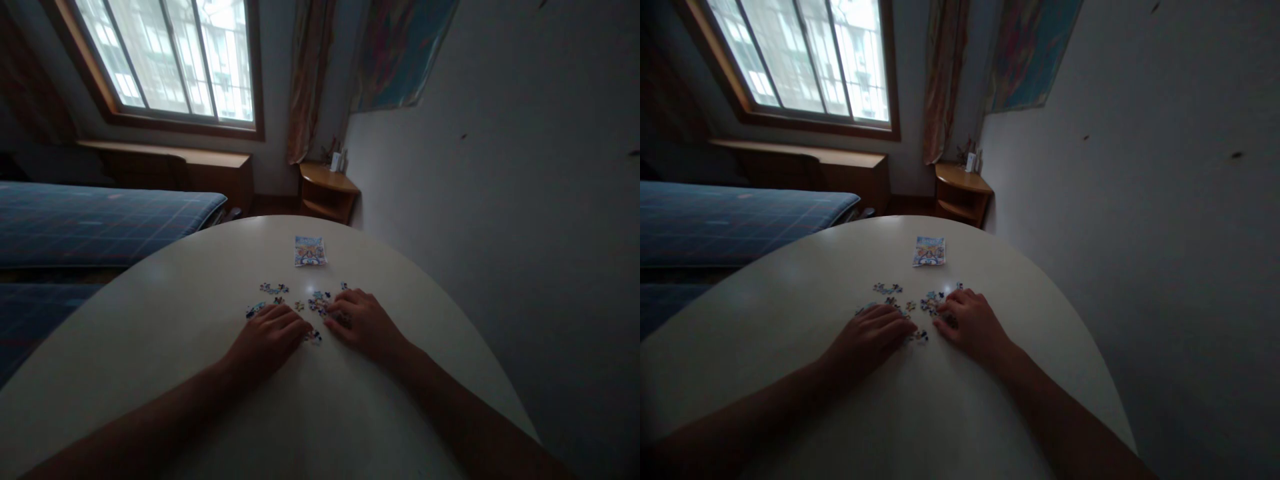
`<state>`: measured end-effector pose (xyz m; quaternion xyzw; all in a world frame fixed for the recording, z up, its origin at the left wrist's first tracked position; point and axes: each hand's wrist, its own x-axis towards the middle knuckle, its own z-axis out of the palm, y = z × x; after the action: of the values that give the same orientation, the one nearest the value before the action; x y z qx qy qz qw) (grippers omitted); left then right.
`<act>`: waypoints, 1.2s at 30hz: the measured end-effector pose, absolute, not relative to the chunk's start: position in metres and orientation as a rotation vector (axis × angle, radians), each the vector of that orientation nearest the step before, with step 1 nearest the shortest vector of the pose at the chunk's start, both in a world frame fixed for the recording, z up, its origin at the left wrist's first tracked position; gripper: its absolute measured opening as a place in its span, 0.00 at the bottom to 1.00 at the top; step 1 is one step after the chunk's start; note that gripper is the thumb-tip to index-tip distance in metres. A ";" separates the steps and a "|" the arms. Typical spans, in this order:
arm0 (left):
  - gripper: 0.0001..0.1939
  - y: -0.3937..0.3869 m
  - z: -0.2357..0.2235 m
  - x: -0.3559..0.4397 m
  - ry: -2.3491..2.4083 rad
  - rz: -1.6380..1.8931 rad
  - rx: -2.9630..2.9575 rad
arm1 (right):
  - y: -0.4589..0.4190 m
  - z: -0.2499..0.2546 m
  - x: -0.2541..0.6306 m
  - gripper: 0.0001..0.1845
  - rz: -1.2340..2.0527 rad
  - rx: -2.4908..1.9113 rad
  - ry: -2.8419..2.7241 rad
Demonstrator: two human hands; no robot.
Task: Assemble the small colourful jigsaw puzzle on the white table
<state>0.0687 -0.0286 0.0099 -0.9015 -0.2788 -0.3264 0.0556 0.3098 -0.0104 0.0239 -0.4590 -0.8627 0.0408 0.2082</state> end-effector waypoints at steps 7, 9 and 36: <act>0.06 -0.021 0.002 0.068 -1.005 -1.001 -2.826 | -0.011 0.024 0.306 0.06 0.157 -1.182 -2.369; 0.08 -0.022 0.000 0.069 -0.989 -1.012 -2.854 | -0.011 0.025 0.306 0.04 0.152 -1.100 -2.376; 0.07 -0.025 0.003 0.072 -1.177 -1.034 -2.908 | 0.000 0.036 0.339 0.08 0.251 -0.995 -2.504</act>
<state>0.0724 -0.0253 0.0033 -0.8774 -0.3553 -0.3120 -0.0808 0.3392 -0.0004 0.0364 -0.3590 -0.9035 0.0905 0.2160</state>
